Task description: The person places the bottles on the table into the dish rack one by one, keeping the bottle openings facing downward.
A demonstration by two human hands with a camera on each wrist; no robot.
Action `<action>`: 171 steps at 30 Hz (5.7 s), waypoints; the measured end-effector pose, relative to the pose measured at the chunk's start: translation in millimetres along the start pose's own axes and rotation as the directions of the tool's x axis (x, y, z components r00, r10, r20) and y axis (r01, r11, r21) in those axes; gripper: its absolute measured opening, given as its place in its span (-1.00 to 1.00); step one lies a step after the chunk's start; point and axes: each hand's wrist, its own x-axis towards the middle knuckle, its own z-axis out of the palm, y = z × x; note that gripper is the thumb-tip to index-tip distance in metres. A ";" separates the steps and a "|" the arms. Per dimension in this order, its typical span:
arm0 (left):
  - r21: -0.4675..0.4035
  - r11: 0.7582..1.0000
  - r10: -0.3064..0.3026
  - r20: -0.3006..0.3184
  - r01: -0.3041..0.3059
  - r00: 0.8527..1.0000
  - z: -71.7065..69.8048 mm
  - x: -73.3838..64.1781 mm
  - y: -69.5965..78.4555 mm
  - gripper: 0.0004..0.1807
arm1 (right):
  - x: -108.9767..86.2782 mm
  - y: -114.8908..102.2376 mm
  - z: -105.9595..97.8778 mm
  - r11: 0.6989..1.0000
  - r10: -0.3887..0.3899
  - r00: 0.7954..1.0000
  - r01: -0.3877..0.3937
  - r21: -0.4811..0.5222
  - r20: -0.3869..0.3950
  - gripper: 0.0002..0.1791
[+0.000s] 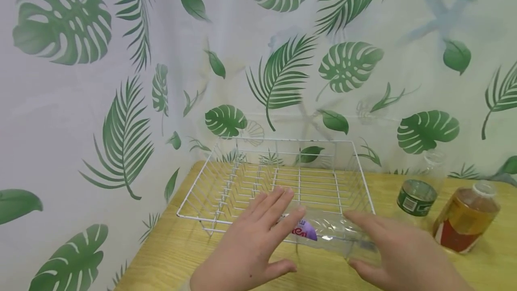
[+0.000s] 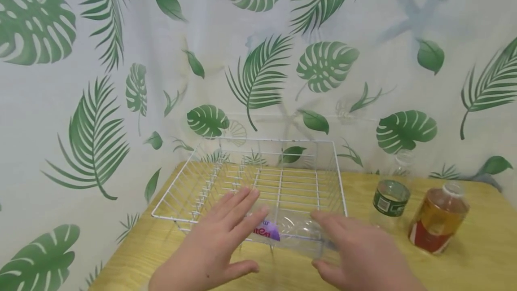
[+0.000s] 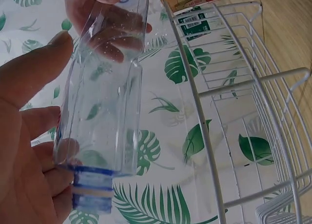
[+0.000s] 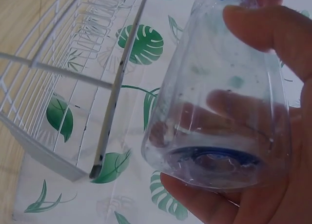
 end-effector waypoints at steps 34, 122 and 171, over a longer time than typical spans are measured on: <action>0.086 0.996 -0.031 0.189 0.015 0.981 31.0 4.0 21.3 -0.03 | -1.7 -19.1 16.5 0.957 -0.289 0.955 0.287 -0.038 -0.068 -0.11; -0.835 0.436 -0.022 0.362 0.335 0.932 61.7 7.6 17.9 -0.18 | 8.5 -39.1 27.7 -0.129 -0.211 0.872 0.423 0.897 -0.442 -0.22; -0.515 0.701 -0.404 0.285 0.494 0.869 23.6 -25.3 -80.1 -0.08 | 8.7 -23.0 15.8 -0.058 -0.166 0.869 0.462 0.885 -0.465 -0.40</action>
